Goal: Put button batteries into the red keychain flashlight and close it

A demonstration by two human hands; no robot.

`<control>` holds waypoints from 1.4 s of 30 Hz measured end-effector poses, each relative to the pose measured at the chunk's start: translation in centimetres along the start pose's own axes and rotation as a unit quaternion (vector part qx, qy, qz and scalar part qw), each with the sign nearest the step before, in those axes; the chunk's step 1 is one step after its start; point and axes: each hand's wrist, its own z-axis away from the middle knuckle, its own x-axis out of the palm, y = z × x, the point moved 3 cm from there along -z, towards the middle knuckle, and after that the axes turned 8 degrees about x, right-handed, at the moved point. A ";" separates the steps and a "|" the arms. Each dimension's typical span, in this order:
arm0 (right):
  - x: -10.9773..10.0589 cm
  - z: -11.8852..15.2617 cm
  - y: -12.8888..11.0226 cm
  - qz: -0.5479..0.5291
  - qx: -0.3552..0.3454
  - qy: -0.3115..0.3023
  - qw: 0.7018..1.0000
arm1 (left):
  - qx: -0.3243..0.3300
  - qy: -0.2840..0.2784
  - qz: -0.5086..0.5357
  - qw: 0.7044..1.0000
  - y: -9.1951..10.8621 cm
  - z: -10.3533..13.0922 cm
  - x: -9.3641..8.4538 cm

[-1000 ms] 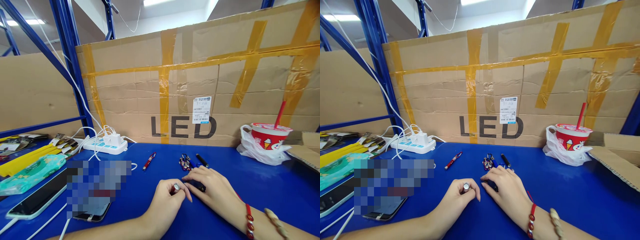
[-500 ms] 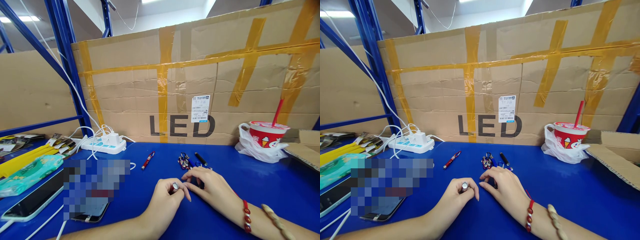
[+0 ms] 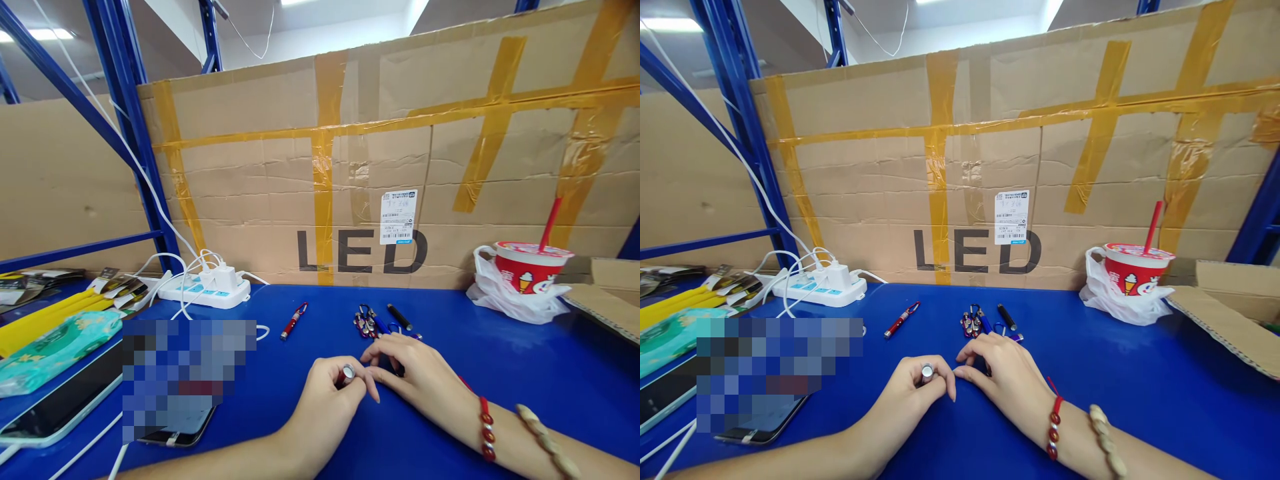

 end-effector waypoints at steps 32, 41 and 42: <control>0.1 -0.1 -0.4 -0.031 0.011 -0.019 0.999 | 0.005 0.002 -0.001 1.000 -0.1 0.0 0.0; 0.2 -0.1 -0.4 -0.045 0.008 -0.020 0.999 | 0.005 -0.002 -0.001 1.000 0.1 0.0 -0.1; 0.2 -0.1 -0.4 -0.046 0.009 -0.021 0.999 | 0.008 -0.003 0.001 1.000 0.1 0.0 -0.1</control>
